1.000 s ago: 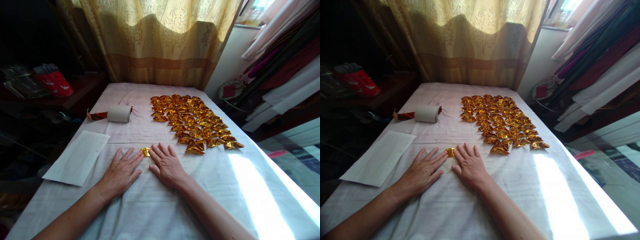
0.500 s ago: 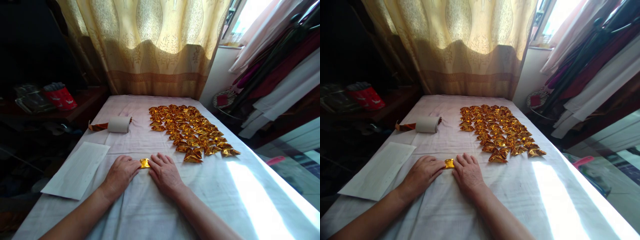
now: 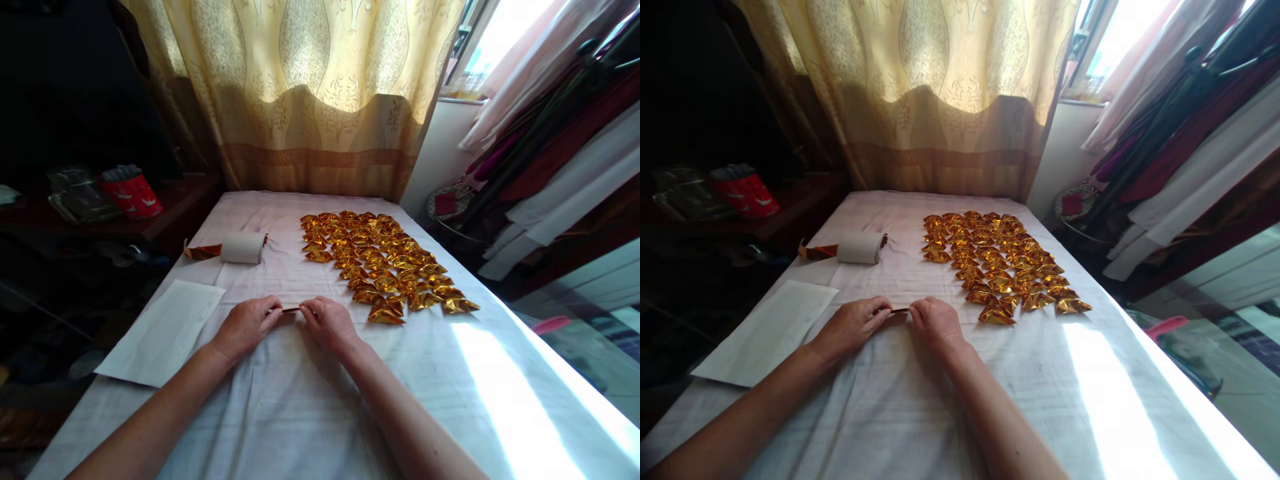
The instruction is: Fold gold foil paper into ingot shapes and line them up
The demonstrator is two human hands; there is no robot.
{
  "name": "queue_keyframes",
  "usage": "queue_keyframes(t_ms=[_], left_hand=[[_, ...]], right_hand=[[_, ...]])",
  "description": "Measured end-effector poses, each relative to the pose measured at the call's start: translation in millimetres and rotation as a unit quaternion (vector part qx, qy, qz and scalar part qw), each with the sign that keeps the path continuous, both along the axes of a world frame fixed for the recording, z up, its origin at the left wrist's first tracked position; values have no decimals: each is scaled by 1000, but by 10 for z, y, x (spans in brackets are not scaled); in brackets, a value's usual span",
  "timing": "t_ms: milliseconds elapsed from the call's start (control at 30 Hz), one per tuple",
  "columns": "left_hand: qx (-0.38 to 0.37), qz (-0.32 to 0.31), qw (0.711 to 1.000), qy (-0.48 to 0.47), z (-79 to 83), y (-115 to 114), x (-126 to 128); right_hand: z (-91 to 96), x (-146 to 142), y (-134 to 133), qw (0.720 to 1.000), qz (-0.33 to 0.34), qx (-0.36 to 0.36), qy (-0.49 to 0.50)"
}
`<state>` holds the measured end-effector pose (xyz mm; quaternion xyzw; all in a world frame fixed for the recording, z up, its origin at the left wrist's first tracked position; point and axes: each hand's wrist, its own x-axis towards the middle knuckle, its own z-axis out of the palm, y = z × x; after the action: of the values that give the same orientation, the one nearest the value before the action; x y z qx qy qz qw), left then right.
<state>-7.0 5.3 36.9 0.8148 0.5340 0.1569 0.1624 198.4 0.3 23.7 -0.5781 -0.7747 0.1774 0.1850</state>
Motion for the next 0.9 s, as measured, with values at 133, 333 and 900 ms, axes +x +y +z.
queue_keyframes(t_ms=[133, 333, 900], left_hand=[[-8, 21, 999, -27, 46, 115, -6], [14, 86, 994, -69, -43, 352, 48], [167, 82, 979, -87, -456, 398, 97]], right_hand=[[36, -18, 181, 999, -22, 2, 44], [58, -50, 425, 993, -56, -13, 106], [-152, -36, 582, 977, -119, -48, 169]])
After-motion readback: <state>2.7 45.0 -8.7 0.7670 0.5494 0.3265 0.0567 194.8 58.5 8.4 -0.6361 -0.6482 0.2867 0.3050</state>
